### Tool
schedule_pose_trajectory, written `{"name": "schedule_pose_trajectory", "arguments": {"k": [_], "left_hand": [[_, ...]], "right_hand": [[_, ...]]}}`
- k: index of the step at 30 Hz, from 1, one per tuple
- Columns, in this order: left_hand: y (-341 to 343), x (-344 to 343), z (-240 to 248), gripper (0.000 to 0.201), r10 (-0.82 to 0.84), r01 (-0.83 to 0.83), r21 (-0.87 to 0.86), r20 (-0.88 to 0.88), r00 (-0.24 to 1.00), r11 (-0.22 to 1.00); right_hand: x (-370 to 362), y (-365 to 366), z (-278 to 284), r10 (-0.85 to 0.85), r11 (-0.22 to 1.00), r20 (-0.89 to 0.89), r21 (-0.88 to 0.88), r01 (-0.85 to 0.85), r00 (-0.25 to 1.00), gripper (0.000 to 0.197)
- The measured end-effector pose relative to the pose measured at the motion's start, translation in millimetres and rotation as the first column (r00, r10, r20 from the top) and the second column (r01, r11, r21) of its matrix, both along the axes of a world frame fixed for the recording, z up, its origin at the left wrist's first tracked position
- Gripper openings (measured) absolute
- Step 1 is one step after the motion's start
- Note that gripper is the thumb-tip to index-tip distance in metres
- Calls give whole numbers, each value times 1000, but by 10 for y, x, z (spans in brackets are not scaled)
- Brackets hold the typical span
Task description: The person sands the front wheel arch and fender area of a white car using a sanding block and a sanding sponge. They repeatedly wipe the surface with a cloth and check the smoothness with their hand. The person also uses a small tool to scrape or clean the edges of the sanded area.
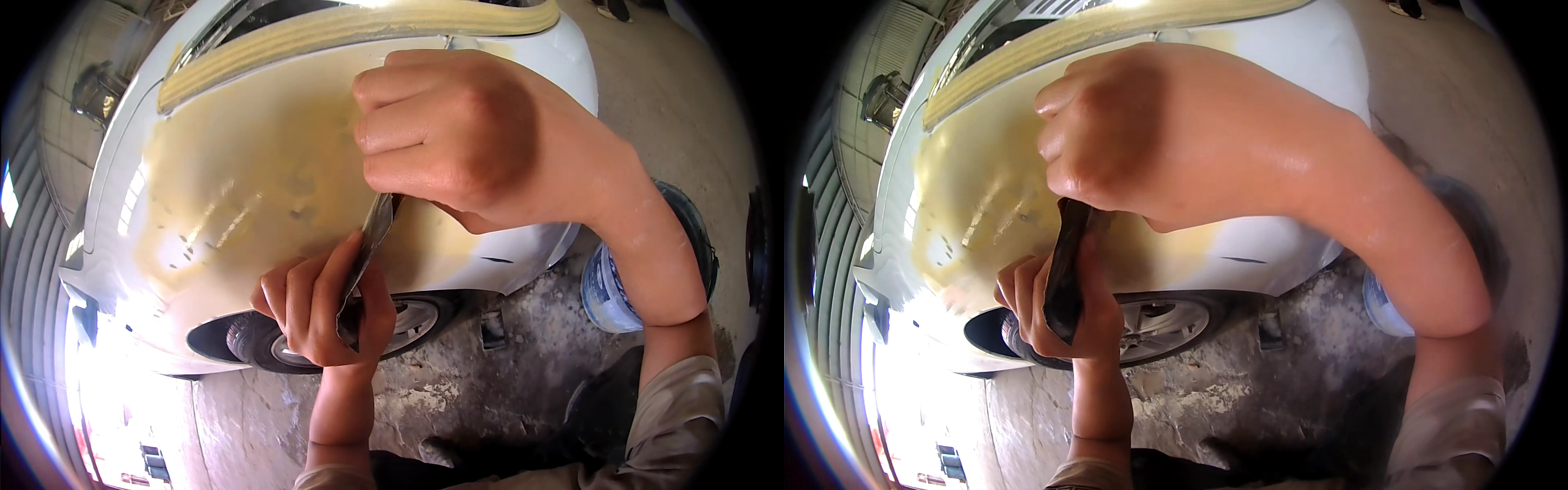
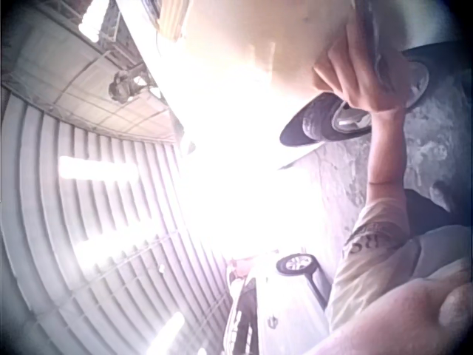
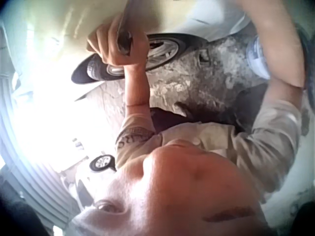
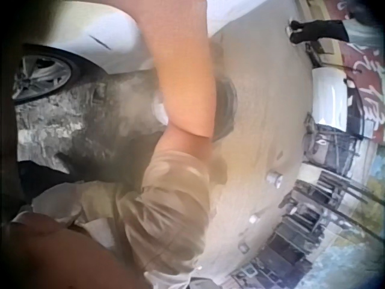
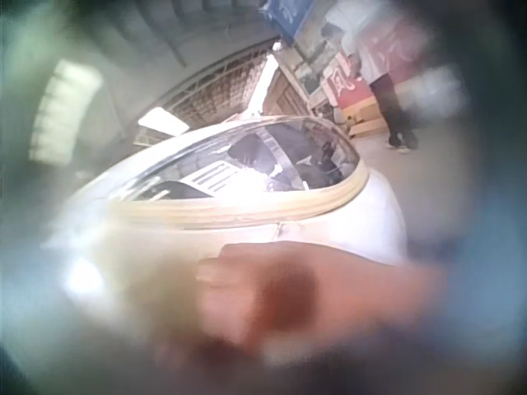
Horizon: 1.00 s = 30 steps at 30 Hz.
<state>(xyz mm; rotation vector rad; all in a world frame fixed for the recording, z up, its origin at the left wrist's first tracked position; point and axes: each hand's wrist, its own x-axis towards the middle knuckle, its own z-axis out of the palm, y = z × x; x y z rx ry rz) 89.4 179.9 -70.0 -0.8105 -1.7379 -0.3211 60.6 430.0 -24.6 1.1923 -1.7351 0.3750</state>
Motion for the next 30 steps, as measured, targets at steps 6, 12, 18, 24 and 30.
{"name": "schedule_pose_trajectory", "arguments": {"k": [6, 12, 18, 24, 30], "left_hand": [[224, -156, 87, 33, -17, 16, -33, -7, 1000, 999], [87, 2, 61, 29, 45, -45, -24, 27, 999, 999], [163, -79, 95, 26, -24, 24, -6, 9, 1000, 1000], [360, -197, 166, 21, -81, 82, 11, -29, 996, 997], [41, 47, 90, 27, 8, -8, -40, 11, 1000, 999]], "right_hand": [[10, 200, 181, -7, 999, -13, -50, 6, 1000, 28], [56, 52, 78, -60, 998, 42, -14, 60, 997, 28], [32, 189, 114, -74, 997, 36, 16, 73, 997, 27], [78, 338, 291, -151, 989, 27, 13, 150, 988, 34], [123, 34, 105, -82, 994, 59, 71, 78, 995, 32]]}}
